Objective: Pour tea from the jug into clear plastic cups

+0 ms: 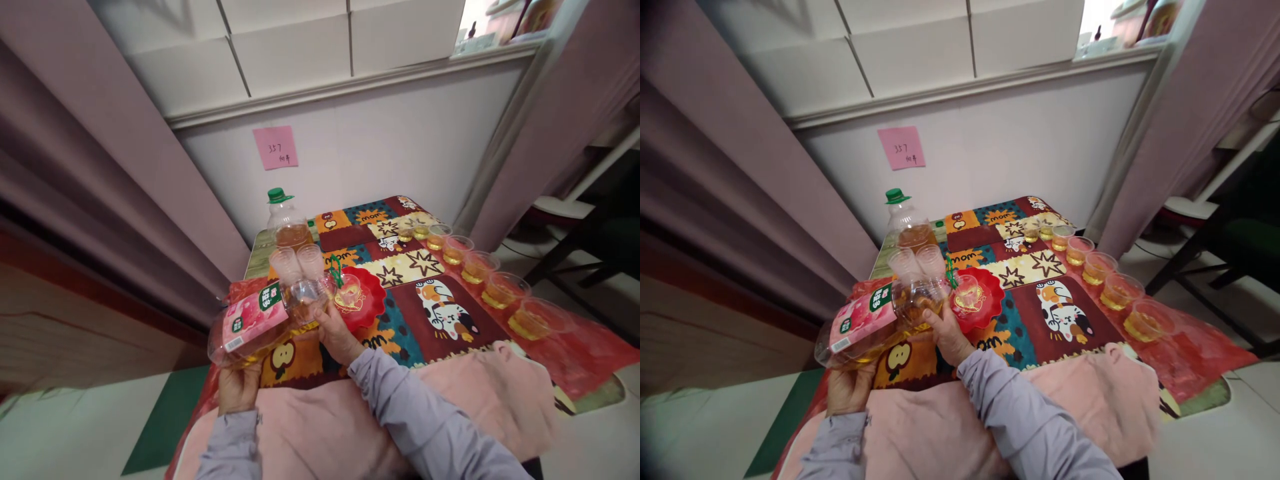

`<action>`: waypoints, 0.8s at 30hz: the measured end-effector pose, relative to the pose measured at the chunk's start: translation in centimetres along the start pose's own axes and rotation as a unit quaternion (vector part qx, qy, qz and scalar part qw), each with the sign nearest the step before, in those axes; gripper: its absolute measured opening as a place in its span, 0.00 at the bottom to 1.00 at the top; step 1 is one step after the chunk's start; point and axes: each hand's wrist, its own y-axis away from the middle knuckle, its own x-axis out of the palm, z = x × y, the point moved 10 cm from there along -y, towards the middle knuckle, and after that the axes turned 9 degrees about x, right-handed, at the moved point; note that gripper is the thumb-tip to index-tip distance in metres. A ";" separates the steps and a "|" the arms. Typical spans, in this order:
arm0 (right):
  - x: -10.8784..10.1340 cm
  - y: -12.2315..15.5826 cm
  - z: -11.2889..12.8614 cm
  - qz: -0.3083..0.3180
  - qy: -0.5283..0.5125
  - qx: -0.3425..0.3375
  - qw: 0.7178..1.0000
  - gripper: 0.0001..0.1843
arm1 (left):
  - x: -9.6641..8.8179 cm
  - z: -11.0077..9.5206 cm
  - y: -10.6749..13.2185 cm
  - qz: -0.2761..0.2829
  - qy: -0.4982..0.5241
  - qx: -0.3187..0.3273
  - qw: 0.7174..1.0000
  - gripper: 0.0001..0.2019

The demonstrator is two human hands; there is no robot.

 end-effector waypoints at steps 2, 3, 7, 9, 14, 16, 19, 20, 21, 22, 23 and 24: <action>0.0 0.0 0.1 -0.001 -0.002 -0.002 1.000 0.50 | 0.1 -0.1 0.0 0.002 0.003 0.005 1.000 0.27; 0.0 0.0 0.1 0.001 -0.003 -0.001 1.000 0.50 | 0.1 -0.1 0.0 0.001 0.007 0.004 1.000 0.27; 0.1 0.0 0.0 0.010 -0.003 0.004 1.000 0.49 | 0.5 -0.3 0.3 -0.002 0.019 0.000 1.000 0.28; 0.0 0.0 0.0 0.007 -0.002 0.006 1.000 0.48 | 0.8 -0.5 0.5 0.000 0.020 0.003 1.000 0.29; 0.1 0.1 0.1 0.001 -0.005 0.005 1.000 0.49 | 1.1 -0.7 0.7 -0.010 0.025 -0.002 1.000 0.28; 0.3 0.1 0.3 0.001 -0.009 0.002 1.000 0.50 | 1.0 -0.7 0.7 -0.012 0.026 -0.006 1.000 0.26; 0.4 0.2 0.4 -0.001 -0.011 0.002 1.000 0.48 | 1.0 -0.7 0.7 -0.003 0.020 -0.007 1.000 0.25; 0.4 0.2 0.4 -0.002 -0.012 0.004 1.000 0.48 | 1.0 -0.7 0.7 0.000 0.019 -0.005 1.000 0.25; 0.3 0.2 0.3 -0.002 -0.011 0.005 1.000 0.48 | 1.0 -0.7 0.7 0.002 0.017 -0.004 1.000 0.25; 0.3 0.2 0.3 -0.003 -0.011 0.007 1.000 0.48 | 1.0 -0.7 0.7 0.002 0.016 -0.003 1.000 0.26; 0.3 0.2 0.2 -0.004 -0.012 0.008 1.000 0.49 | 0.9 -0.7 0.7 0.000 0.015 -0.002 1.000 0.26; 0.2 0.1 0.2 -0.005 -0.013 0.009 1.000 0.50 | 0.8 -0.8 0.7 -0.003 0.015 0.000 1.000 0.26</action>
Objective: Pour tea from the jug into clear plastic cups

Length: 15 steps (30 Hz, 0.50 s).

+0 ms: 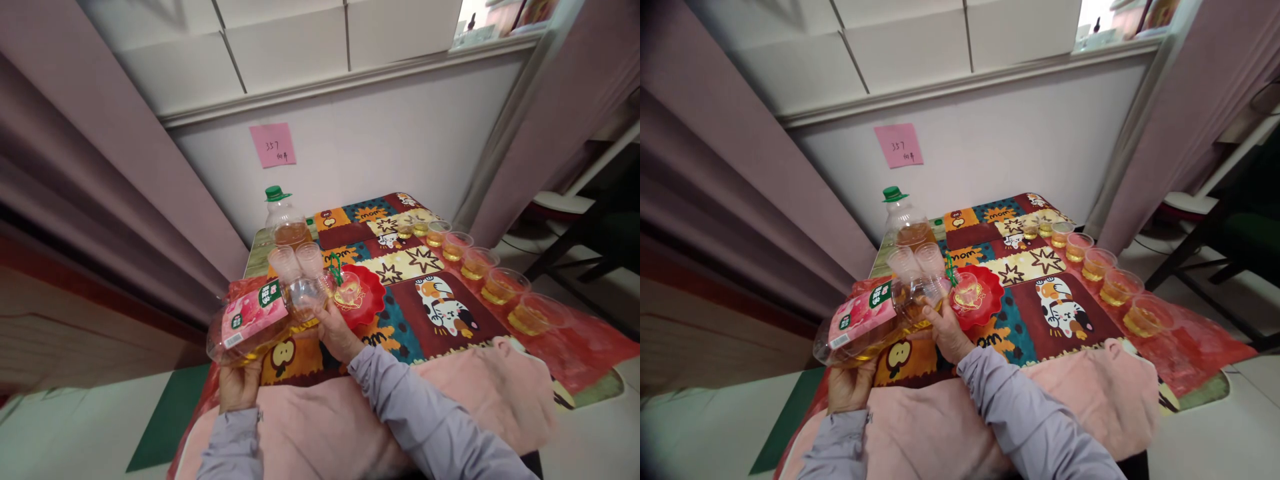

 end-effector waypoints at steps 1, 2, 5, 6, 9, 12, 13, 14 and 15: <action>0.0 0.0 0.0 0.000 -0.002 0.000 1.000 0.51 | 0.0 -0.1 0.0 -0.002 0.000 0.003 1.000 0.26; -0.1 -0.1 0.0 0.000 -0.004 0.001 1.000 0.52 | 0.1 -0.1 0.0 -0.001 0.002 0.007 1.000 0.27; 0.0 -0.1 -0.1 0.004 -0.005 0.005 1.000 0.51 | 0.6 -0.4 0.0 0.009 0.011 0.019 1.000 0.29; 0.0 -0.1 -0.1 0.006 -0.004 0.006 1.000 0.50 | 0.7 -0.5 0.1 0.011 0.014 0.020 1.000 0.30; 0.1 -0.1 0.0 0.011 -0.004 0.006 1.000 0.49 | 0.9 -0.5 0.1 0.018 0.017 0.015 1.000 0.30; 0.1 -0.1 0.1 0.008 -0.008 0.005 1.000 0.49 | 0.6 -0.2 -0.1 0.013 0.020 0.008 1.000 0.26; 0.1 -0.1 0.1 0.007 -0.008 0.004 1.000 0.49 | 0.4 -0.1 -0.1 0.007 0.023 0.006 1.000 0.25; 0.0 -0.1 0.1 0.006 -0.009 0.004 1.000 0.48 | 0.2 -0.1 -0.1 0.003 0.026 0.004 1.000 0.24; 0.0 -0.1 0.1 0.005 -0.010 0.002 1.000 0.48 | 0.1 0.0 -0.1 0.002 0.029 0.002 1.000 0.24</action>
